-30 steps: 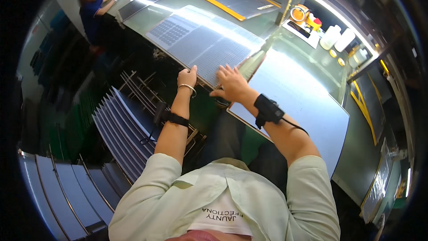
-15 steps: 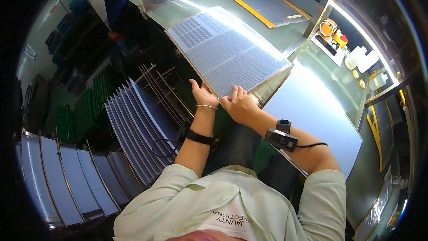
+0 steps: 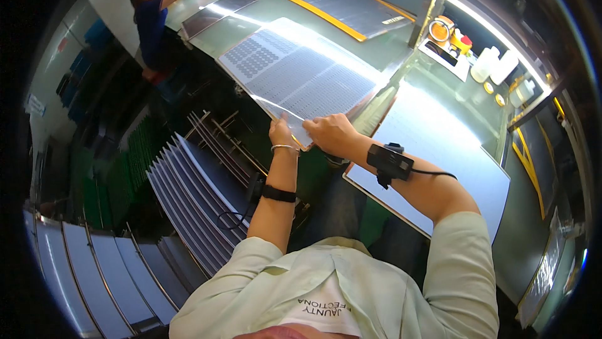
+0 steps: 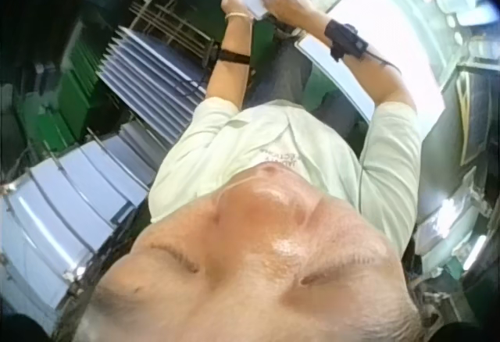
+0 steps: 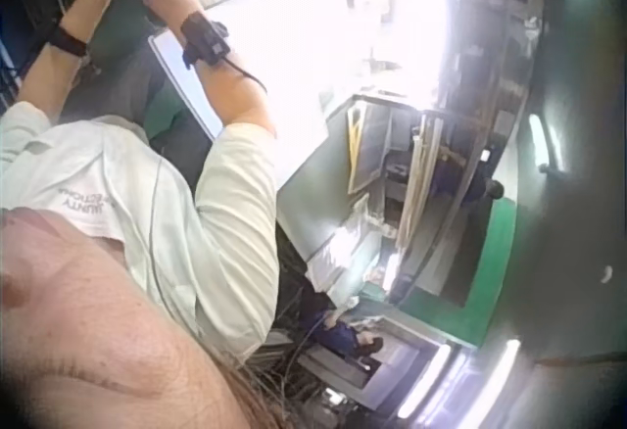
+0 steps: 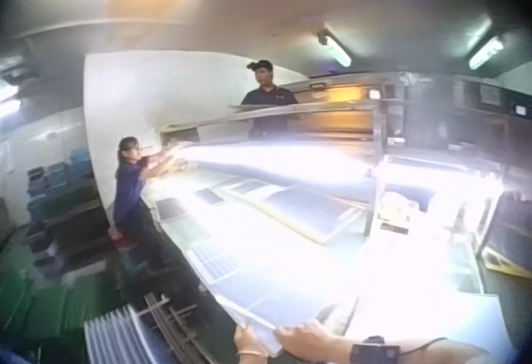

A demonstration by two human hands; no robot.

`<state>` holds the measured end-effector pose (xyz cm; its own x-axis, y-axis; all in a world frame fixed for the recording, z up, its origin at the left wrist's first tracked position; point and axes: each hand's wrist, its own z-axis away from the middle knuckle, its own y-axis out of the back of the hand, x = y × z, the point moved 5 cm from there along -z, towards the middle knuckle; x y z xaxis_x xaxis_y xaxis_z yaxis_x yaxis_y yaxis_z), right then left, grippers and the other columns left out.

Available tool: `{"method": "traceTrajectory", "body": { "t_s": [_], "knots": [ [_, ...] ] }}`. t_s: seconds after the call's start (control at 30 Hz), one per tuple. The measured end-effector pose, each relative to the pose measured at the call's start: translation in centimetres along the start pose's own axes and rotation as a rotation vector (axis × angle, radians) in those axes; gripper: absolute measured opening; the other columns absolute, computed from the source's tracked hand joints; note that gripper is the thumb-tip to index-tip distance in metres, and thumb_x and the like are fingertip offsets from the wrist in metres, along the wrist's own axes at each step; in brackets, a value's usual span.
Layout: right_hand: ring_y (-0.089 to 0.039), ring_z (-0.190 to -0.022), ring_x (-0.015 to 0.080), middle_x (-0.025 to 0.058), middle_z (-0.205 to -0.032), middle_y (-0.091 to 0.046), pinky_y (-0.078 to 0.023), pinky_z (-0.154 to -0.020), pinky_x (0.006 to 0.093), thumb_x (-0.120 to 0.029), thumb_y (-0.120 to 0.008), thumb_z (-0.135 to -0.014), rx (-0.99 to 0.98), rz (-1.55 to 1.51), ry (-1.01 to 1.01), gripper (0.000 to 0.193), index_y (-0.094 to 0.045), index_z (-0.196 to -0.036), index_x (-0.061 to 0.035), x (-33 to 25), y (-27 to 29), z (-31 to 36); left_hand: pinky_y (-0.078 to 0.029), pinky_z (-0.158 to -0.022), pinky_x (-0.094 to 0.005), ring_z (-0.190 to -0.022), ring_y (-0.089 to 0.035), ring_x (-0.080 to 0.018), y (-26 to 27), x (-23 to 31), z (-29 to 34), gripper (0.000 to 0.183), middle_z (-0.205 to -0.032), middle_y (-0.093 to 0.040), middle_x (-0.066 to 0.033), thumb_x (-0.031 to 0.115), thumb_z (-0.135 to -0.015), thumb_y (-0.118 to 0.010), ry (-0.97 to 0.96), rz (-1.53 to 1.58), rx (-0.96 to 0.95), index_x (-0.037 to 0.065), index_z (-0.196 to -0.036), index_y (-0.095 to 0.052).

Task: The recorder is sorting and inspecting various industrial panels or components at a lighted workstation.

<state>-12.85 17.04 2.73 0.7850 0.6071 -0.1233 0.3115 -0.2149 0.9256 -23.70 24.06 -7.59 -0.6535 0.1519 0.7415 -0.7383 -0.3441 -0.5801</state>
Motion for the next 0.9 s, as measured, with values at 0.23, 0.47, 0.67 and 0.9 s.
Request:
{"method": "traceTrajectory", "body": {
  "t_s": [0.23, 0.47, 0.67, 0.9],
  "knots": [
    [-0.061, -0.057, 0.0271, 0.0092, -0.062, -0.061, -0.045, -0.050, 0.0391, -0.012, -0.049, -0.079, 0.448, 0.474, -0.220, 0.017, -0.062, -0.089, -0.0166, 9.6, 15.7, -7.5, -0.052, -0.070, -0.0384, -0.080, -0.061, -0.0246, -1.2, 0.4, 0.9, 0.015, -0.093, -0.059, -0.0157, 0.007, -0.086, -0.055, -0.063, -0.101, 0.184, -0.006, -0.094, -0.054],
    [-0.062, -0.069, 0.0271, 0.0102, -0.080, -0.064, -0.049, -0.062, 0.0346, -0.009, -0.057, -0.081, 0.699, 0.441, 0.092, 0.011, -0.064, -0.088, -0.0070, 5.1, 23.9, -6.8, -0.053, -0.068, -0.0398, -0.079, -0.062, -0.0276, -2.5, -0.3, 1.8, 0.025, -0.099, -0.059, -0.0194, 0.008, -0.086, -0.055, -0.034, -0.046, 0.173, -0.009, -0.105, -0.053],
    [-0.062, -0.064, 0.0284, 0.0131, -0.076, -0.065, -0.049, -0.061, 0.0357, -0.015, -0.055, -0.083, 0.533, 0.186, -0.267, 0.013, -0.065, -0.088, -0.0077, 8.6, 17.1, -4.4, -0.053, -0.073, -0.0359, -0.085, -0.061, -0.0262, -2.0, -0.5, 1.1, 0.030, -0.102, -0.058, -0.0189, 0.009, -0.087, -0.053, -0.042, -0.118, 0.220, -0.010, -0.111, -0.049],
    [-0.061, -0.064, 0.0324, 0.0142, -0.067, -0.062, -0.047, -0.061, 0.0413, -0.015, -0.052, -0.083, 0.422, 0.048, -0.267, 0.014, -0.064, -0.083, -0.0101, 8.1, 14.2, -4.5, -0.022, -0.104, -0.0508, -0.132, -0.023, -0.0321, -4.2, 5.4, 0.3, 0.061, -0.142, -0.028, -0.0148, 0.029, -0.078, -0.064, -0.780, -1.566, 0.043, 0.010, -0.131, -0.042]
  ]
}}
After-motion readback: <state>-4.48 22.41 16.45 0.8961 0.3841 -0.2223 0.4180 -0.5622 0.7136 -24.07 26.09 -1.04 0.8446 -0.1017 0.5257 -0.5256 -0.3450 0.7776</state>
